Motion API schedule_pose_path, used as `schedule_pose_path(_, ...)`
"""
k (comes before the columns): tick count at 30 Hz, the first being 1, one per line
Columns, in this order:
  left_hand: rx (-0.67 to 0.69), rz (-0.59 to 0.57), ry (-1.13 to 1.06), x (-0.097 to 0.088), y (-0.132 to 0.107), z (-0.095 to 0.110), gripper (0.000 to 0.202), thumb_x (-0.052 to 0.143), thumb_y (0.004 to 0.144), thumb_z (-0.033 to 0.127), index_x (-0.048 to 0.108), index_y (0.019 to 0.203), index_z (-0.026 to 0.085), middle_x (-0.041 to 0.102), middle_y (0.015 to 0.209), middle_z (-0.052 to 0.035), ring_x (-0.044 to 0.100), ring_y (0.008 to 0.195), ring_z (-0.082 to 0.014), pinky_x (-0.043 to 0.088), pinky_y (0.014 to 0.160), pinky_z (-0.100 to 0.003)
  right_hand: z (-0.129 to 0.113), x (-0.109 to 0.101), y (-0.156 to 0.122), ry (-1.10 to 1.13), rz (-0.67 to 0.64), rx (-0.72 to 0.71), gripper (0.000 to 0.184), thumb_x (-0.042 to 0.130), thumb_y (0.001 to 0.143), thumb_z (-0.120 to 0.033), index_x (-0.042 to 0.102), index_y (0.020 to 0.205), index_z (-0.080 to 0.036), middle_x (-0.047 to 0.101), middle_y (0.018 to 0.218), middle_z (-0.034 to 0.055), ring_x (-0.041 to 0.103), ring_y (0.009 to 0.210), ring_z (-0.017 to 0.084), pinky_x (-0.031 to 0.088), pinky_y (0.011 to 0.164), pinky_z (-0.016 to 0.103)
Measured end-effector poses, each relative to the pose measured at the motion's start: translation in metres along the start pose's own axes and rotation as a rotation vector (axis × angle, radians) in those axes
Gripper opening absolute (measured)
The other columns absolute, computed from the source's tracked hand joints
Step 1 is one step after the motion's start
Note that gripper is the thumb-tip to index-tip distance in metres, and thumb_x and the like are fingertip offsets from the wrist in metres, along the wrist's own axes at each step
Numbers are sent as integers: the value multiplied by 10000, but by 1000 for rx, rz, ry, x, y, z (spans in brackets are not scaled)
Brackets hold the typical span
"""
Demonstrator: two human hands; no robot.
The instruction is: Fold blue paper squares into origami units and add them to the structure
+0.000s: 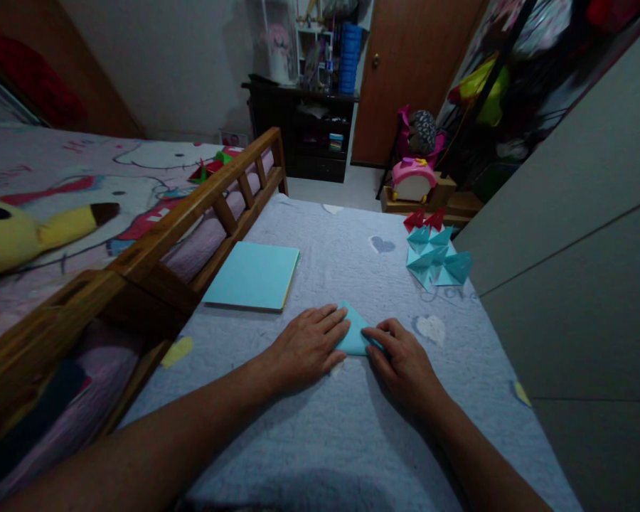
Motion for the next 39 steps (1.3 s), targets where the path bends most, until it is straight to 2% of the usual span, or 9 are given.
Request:
schedule_pose_path(6,10,17,18,2,-1,-1,503,564,986,412,470,1429,192,480,1539,-121,445,1403,-313,374,1110,-451,3,-3,-8,128,67,-21,288,552,919,-184,665,1182,-216,609,1081,110,602,997,248,518,892,443)
schedule_pose_path(9,10,3,31,2,-1,-1,494,550,992,411,472,1427,191,474,1544,-119,440,1409,-308,371,1114,-445,2,-11,-6,117,38,-35,326,583,883,-161,654,1196,-213,616,1125,121,600,1042,259,507,932,459)
schedule_pose_path(13,4,3,34,3,-1,-1,497,531,998,418,468,1437,194,466,1551,-115,432,1417,-310,364,1126,-457,-1,-17,19,31,-48,-12,357,595,869,-132,650,1213,-210,641,1119,105,615,1042,240,494,944,410)
schedule_pose_path(16,7,25,37,4,-2,-2,498,541,993,413,467,1434,193,440,1562,-136,420,1422,-319,363,1136,-468,-3,-10,48,-90,-111,58,235,581,882,-130,694,1085,-168,656,1044,113,628,965,221,476,890,351)
schedule_pose_path(18,3,36,40,5,-3,-1,506,581,972,399,472,1420,189,436,1553,-158,427,1409,-330,369,1138,-472,-3,-2,63,-197,-103,142,154,588,875,-145,699,980,-161,660,972,107,618,916,223,455,845,333)
schedule_pose_path(21,-7,44,31,5,-3,-1,535,628,943,385,462,1412,189,464,1507,-172,458,1364,-334,392,1128,-474,-4,7,74,-227,-73,186,120,585,879,-192,680,938,-146,660,934,126,603,895,242,429,813,345)
schedule_pose_path(27,-3,74,10,5,-2,-2,530,622,936,376,429,1408,228,502,1430,-144,474,1305,-306,427,1103,-462,-4,13,73,-199,-49,201,65,599,855,-201,654,865,-169,655,896,104,580,872,237,389,782,340)
schedule_pose_path(33,18,88,-50,-1,-2,-2,416,628,929,343,524,1299,183,501,1407,-170,487,1288,-332,443,1086,-500,-4,11,73,-98,-36,187,86,583,804,-114,618,775,-188,642,842,57,553,820,192,368,745,299)
schedule_pose_path(39,-39,178,-320,-10,-1,-7,281,615,921,320,545,1160,187,575,1241,-131,557,1162,-271,493,1015,-432,-5,0,69,94,-73,176,87,552,803,-123,569,759,-196,584,692,-20,526,658,133,376,636,247)
Point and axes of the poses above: each hand's wrist, its own y-axis towards the middle knuckle, its own x-axis out of the palm, z = x × y, the point moved 2 cm from there along y, towards the middle knuckle
